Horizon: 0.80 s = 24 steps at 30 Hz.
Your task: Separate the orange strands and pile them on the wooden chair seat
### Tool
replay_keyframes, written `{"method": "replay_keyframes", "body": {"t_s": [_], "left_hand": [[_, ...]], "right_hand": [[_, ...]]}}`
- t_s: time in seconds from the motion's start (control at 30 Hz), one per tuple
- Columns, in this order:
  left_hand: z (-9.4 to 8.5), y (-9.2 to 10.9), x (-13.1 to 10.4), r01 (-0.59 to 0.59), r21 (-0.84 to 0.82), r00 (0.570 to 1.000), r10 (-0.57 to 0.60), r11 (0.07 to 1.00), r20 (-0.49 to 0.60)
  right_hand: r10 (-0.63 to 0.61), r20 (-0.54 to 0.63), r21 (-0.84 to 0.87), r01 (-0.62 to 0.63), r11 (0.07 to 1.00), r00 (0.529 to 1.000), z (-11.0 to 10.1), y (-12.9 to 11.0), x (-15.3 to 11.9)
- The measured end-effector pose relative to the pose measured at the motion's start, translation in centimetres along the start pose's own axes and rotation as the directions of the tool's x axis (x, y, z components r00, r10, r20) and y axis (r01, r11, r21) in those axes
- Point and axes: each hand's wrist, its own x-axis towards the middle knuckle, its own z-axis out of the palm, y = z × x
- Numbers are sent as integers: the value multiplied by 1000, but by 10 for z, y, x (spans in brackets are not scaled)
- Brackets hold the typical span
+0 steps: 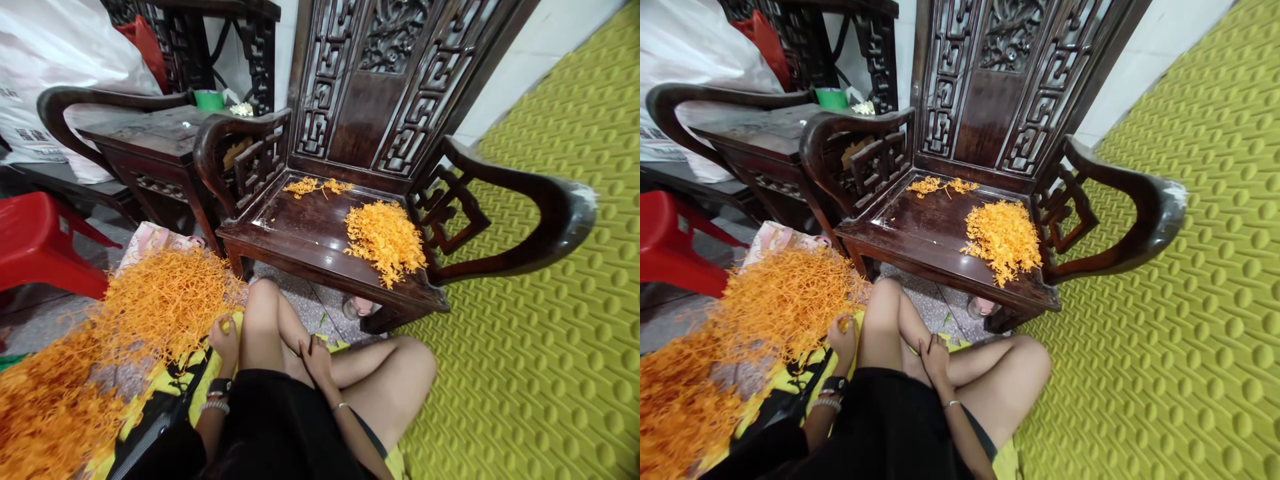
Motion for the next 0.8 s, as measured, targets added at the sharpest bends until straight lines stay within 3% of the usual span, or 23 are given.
{"method": "replay_keyframes", "body": {"t_s": [0.13,0.33,0.57,0.8], "left_hand": [[0,-1,7,23,27,999,-24,999,49],[-3,5,1,-30,-8,972,31,1000,232],[2,30,-16,-108,-61,915,123,992,385],[15,55,-20,-174,7,880,152,985,450]], "right_hand": [[-11,-51,87,15,996,999,-6,4,4],[5,-59,112,2,994,998,-15,11,7],[-21,-2,15,21,1000,1000,-6,2,-6],[-53,25,-22,54,998,998,-8,4,-5]]}}
